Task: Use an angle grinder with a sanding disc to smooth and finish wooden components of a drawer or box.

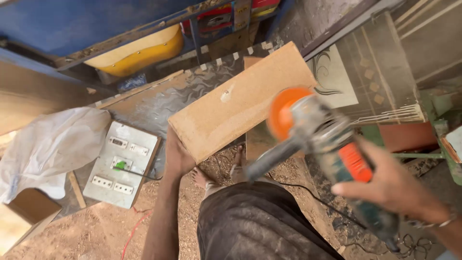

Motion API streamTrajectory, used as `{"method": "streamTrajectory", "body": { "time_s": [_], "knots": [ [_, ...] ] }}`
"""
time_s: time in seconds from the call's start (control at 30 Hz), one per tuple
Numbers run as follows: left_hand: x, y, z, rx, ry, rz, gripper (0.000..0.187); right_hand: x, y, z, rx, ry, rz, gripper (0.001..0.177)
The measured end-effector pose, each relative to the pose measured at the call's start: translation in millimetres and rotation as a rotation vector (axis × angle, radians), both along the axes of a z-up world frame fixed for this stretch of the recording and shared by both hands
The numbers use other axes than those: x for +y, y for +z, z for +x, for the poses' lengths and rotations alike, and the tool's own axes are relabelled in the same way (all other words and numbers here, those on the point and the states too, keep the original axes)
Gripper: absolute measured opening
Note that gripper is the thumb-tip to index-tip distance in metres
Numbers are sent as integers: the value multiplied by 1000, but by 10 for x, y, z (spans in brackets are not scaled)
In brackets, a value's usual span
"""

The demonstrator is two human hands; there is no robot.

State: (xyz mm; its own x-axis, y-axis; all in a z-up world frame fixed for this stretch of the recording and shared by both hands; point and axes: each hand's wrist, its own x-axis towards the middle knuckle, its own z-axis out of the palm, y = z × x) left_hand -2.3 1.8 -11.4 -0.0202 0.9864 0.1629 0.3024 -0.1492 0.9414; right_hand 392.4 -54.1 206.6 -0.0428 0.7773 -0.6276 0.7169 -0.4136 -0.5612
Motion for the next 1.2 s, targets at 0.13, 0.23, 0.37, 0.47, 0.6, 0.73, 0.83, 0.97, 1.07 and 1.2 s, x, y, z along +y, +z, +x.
{"method": "streamTrajectory", "body": {
  "time_s": [0.13,0.23,0.37,0.47,0.6,0.73,0.83,0.97,1.07,1.2],
  "knots": [
    [-36,64,-3,-12,18,-50,87,-115,8,-609,137,184,0,106],
    [-9,110,55,-265,-44,-114,90,-143,75,-920,385,301,148,117],
    [-13,-35,-5,-265,-72,-51,90,-74,279,-1049,178,305,-102,122],
    [-29,-28,-11,-56,-13,-20,87,-128,215,-879,127,315,-134,128],
    [-23,-9,-30,-10,-4,-43,87,-177,104,-597,250,272,34,123],
    [-9,33,-41,29,-23,-36,87,-163,82,-402,103,165,-87,127],
    [-4,-16,-44,37,-33,-27,89,-151,106,-295,131,174,44,126],
    [-26,-136,-63,-15,-41,-31,91,-79,153,-177,27,116,9,125],
    [-38,-206,-77,-36,-37,-18,91,-35,136,-13,157,170,200,113],
    [-43,-257,-105,26,-50,22,90,71,191,104,-26,90,73,116]
  ]
}}
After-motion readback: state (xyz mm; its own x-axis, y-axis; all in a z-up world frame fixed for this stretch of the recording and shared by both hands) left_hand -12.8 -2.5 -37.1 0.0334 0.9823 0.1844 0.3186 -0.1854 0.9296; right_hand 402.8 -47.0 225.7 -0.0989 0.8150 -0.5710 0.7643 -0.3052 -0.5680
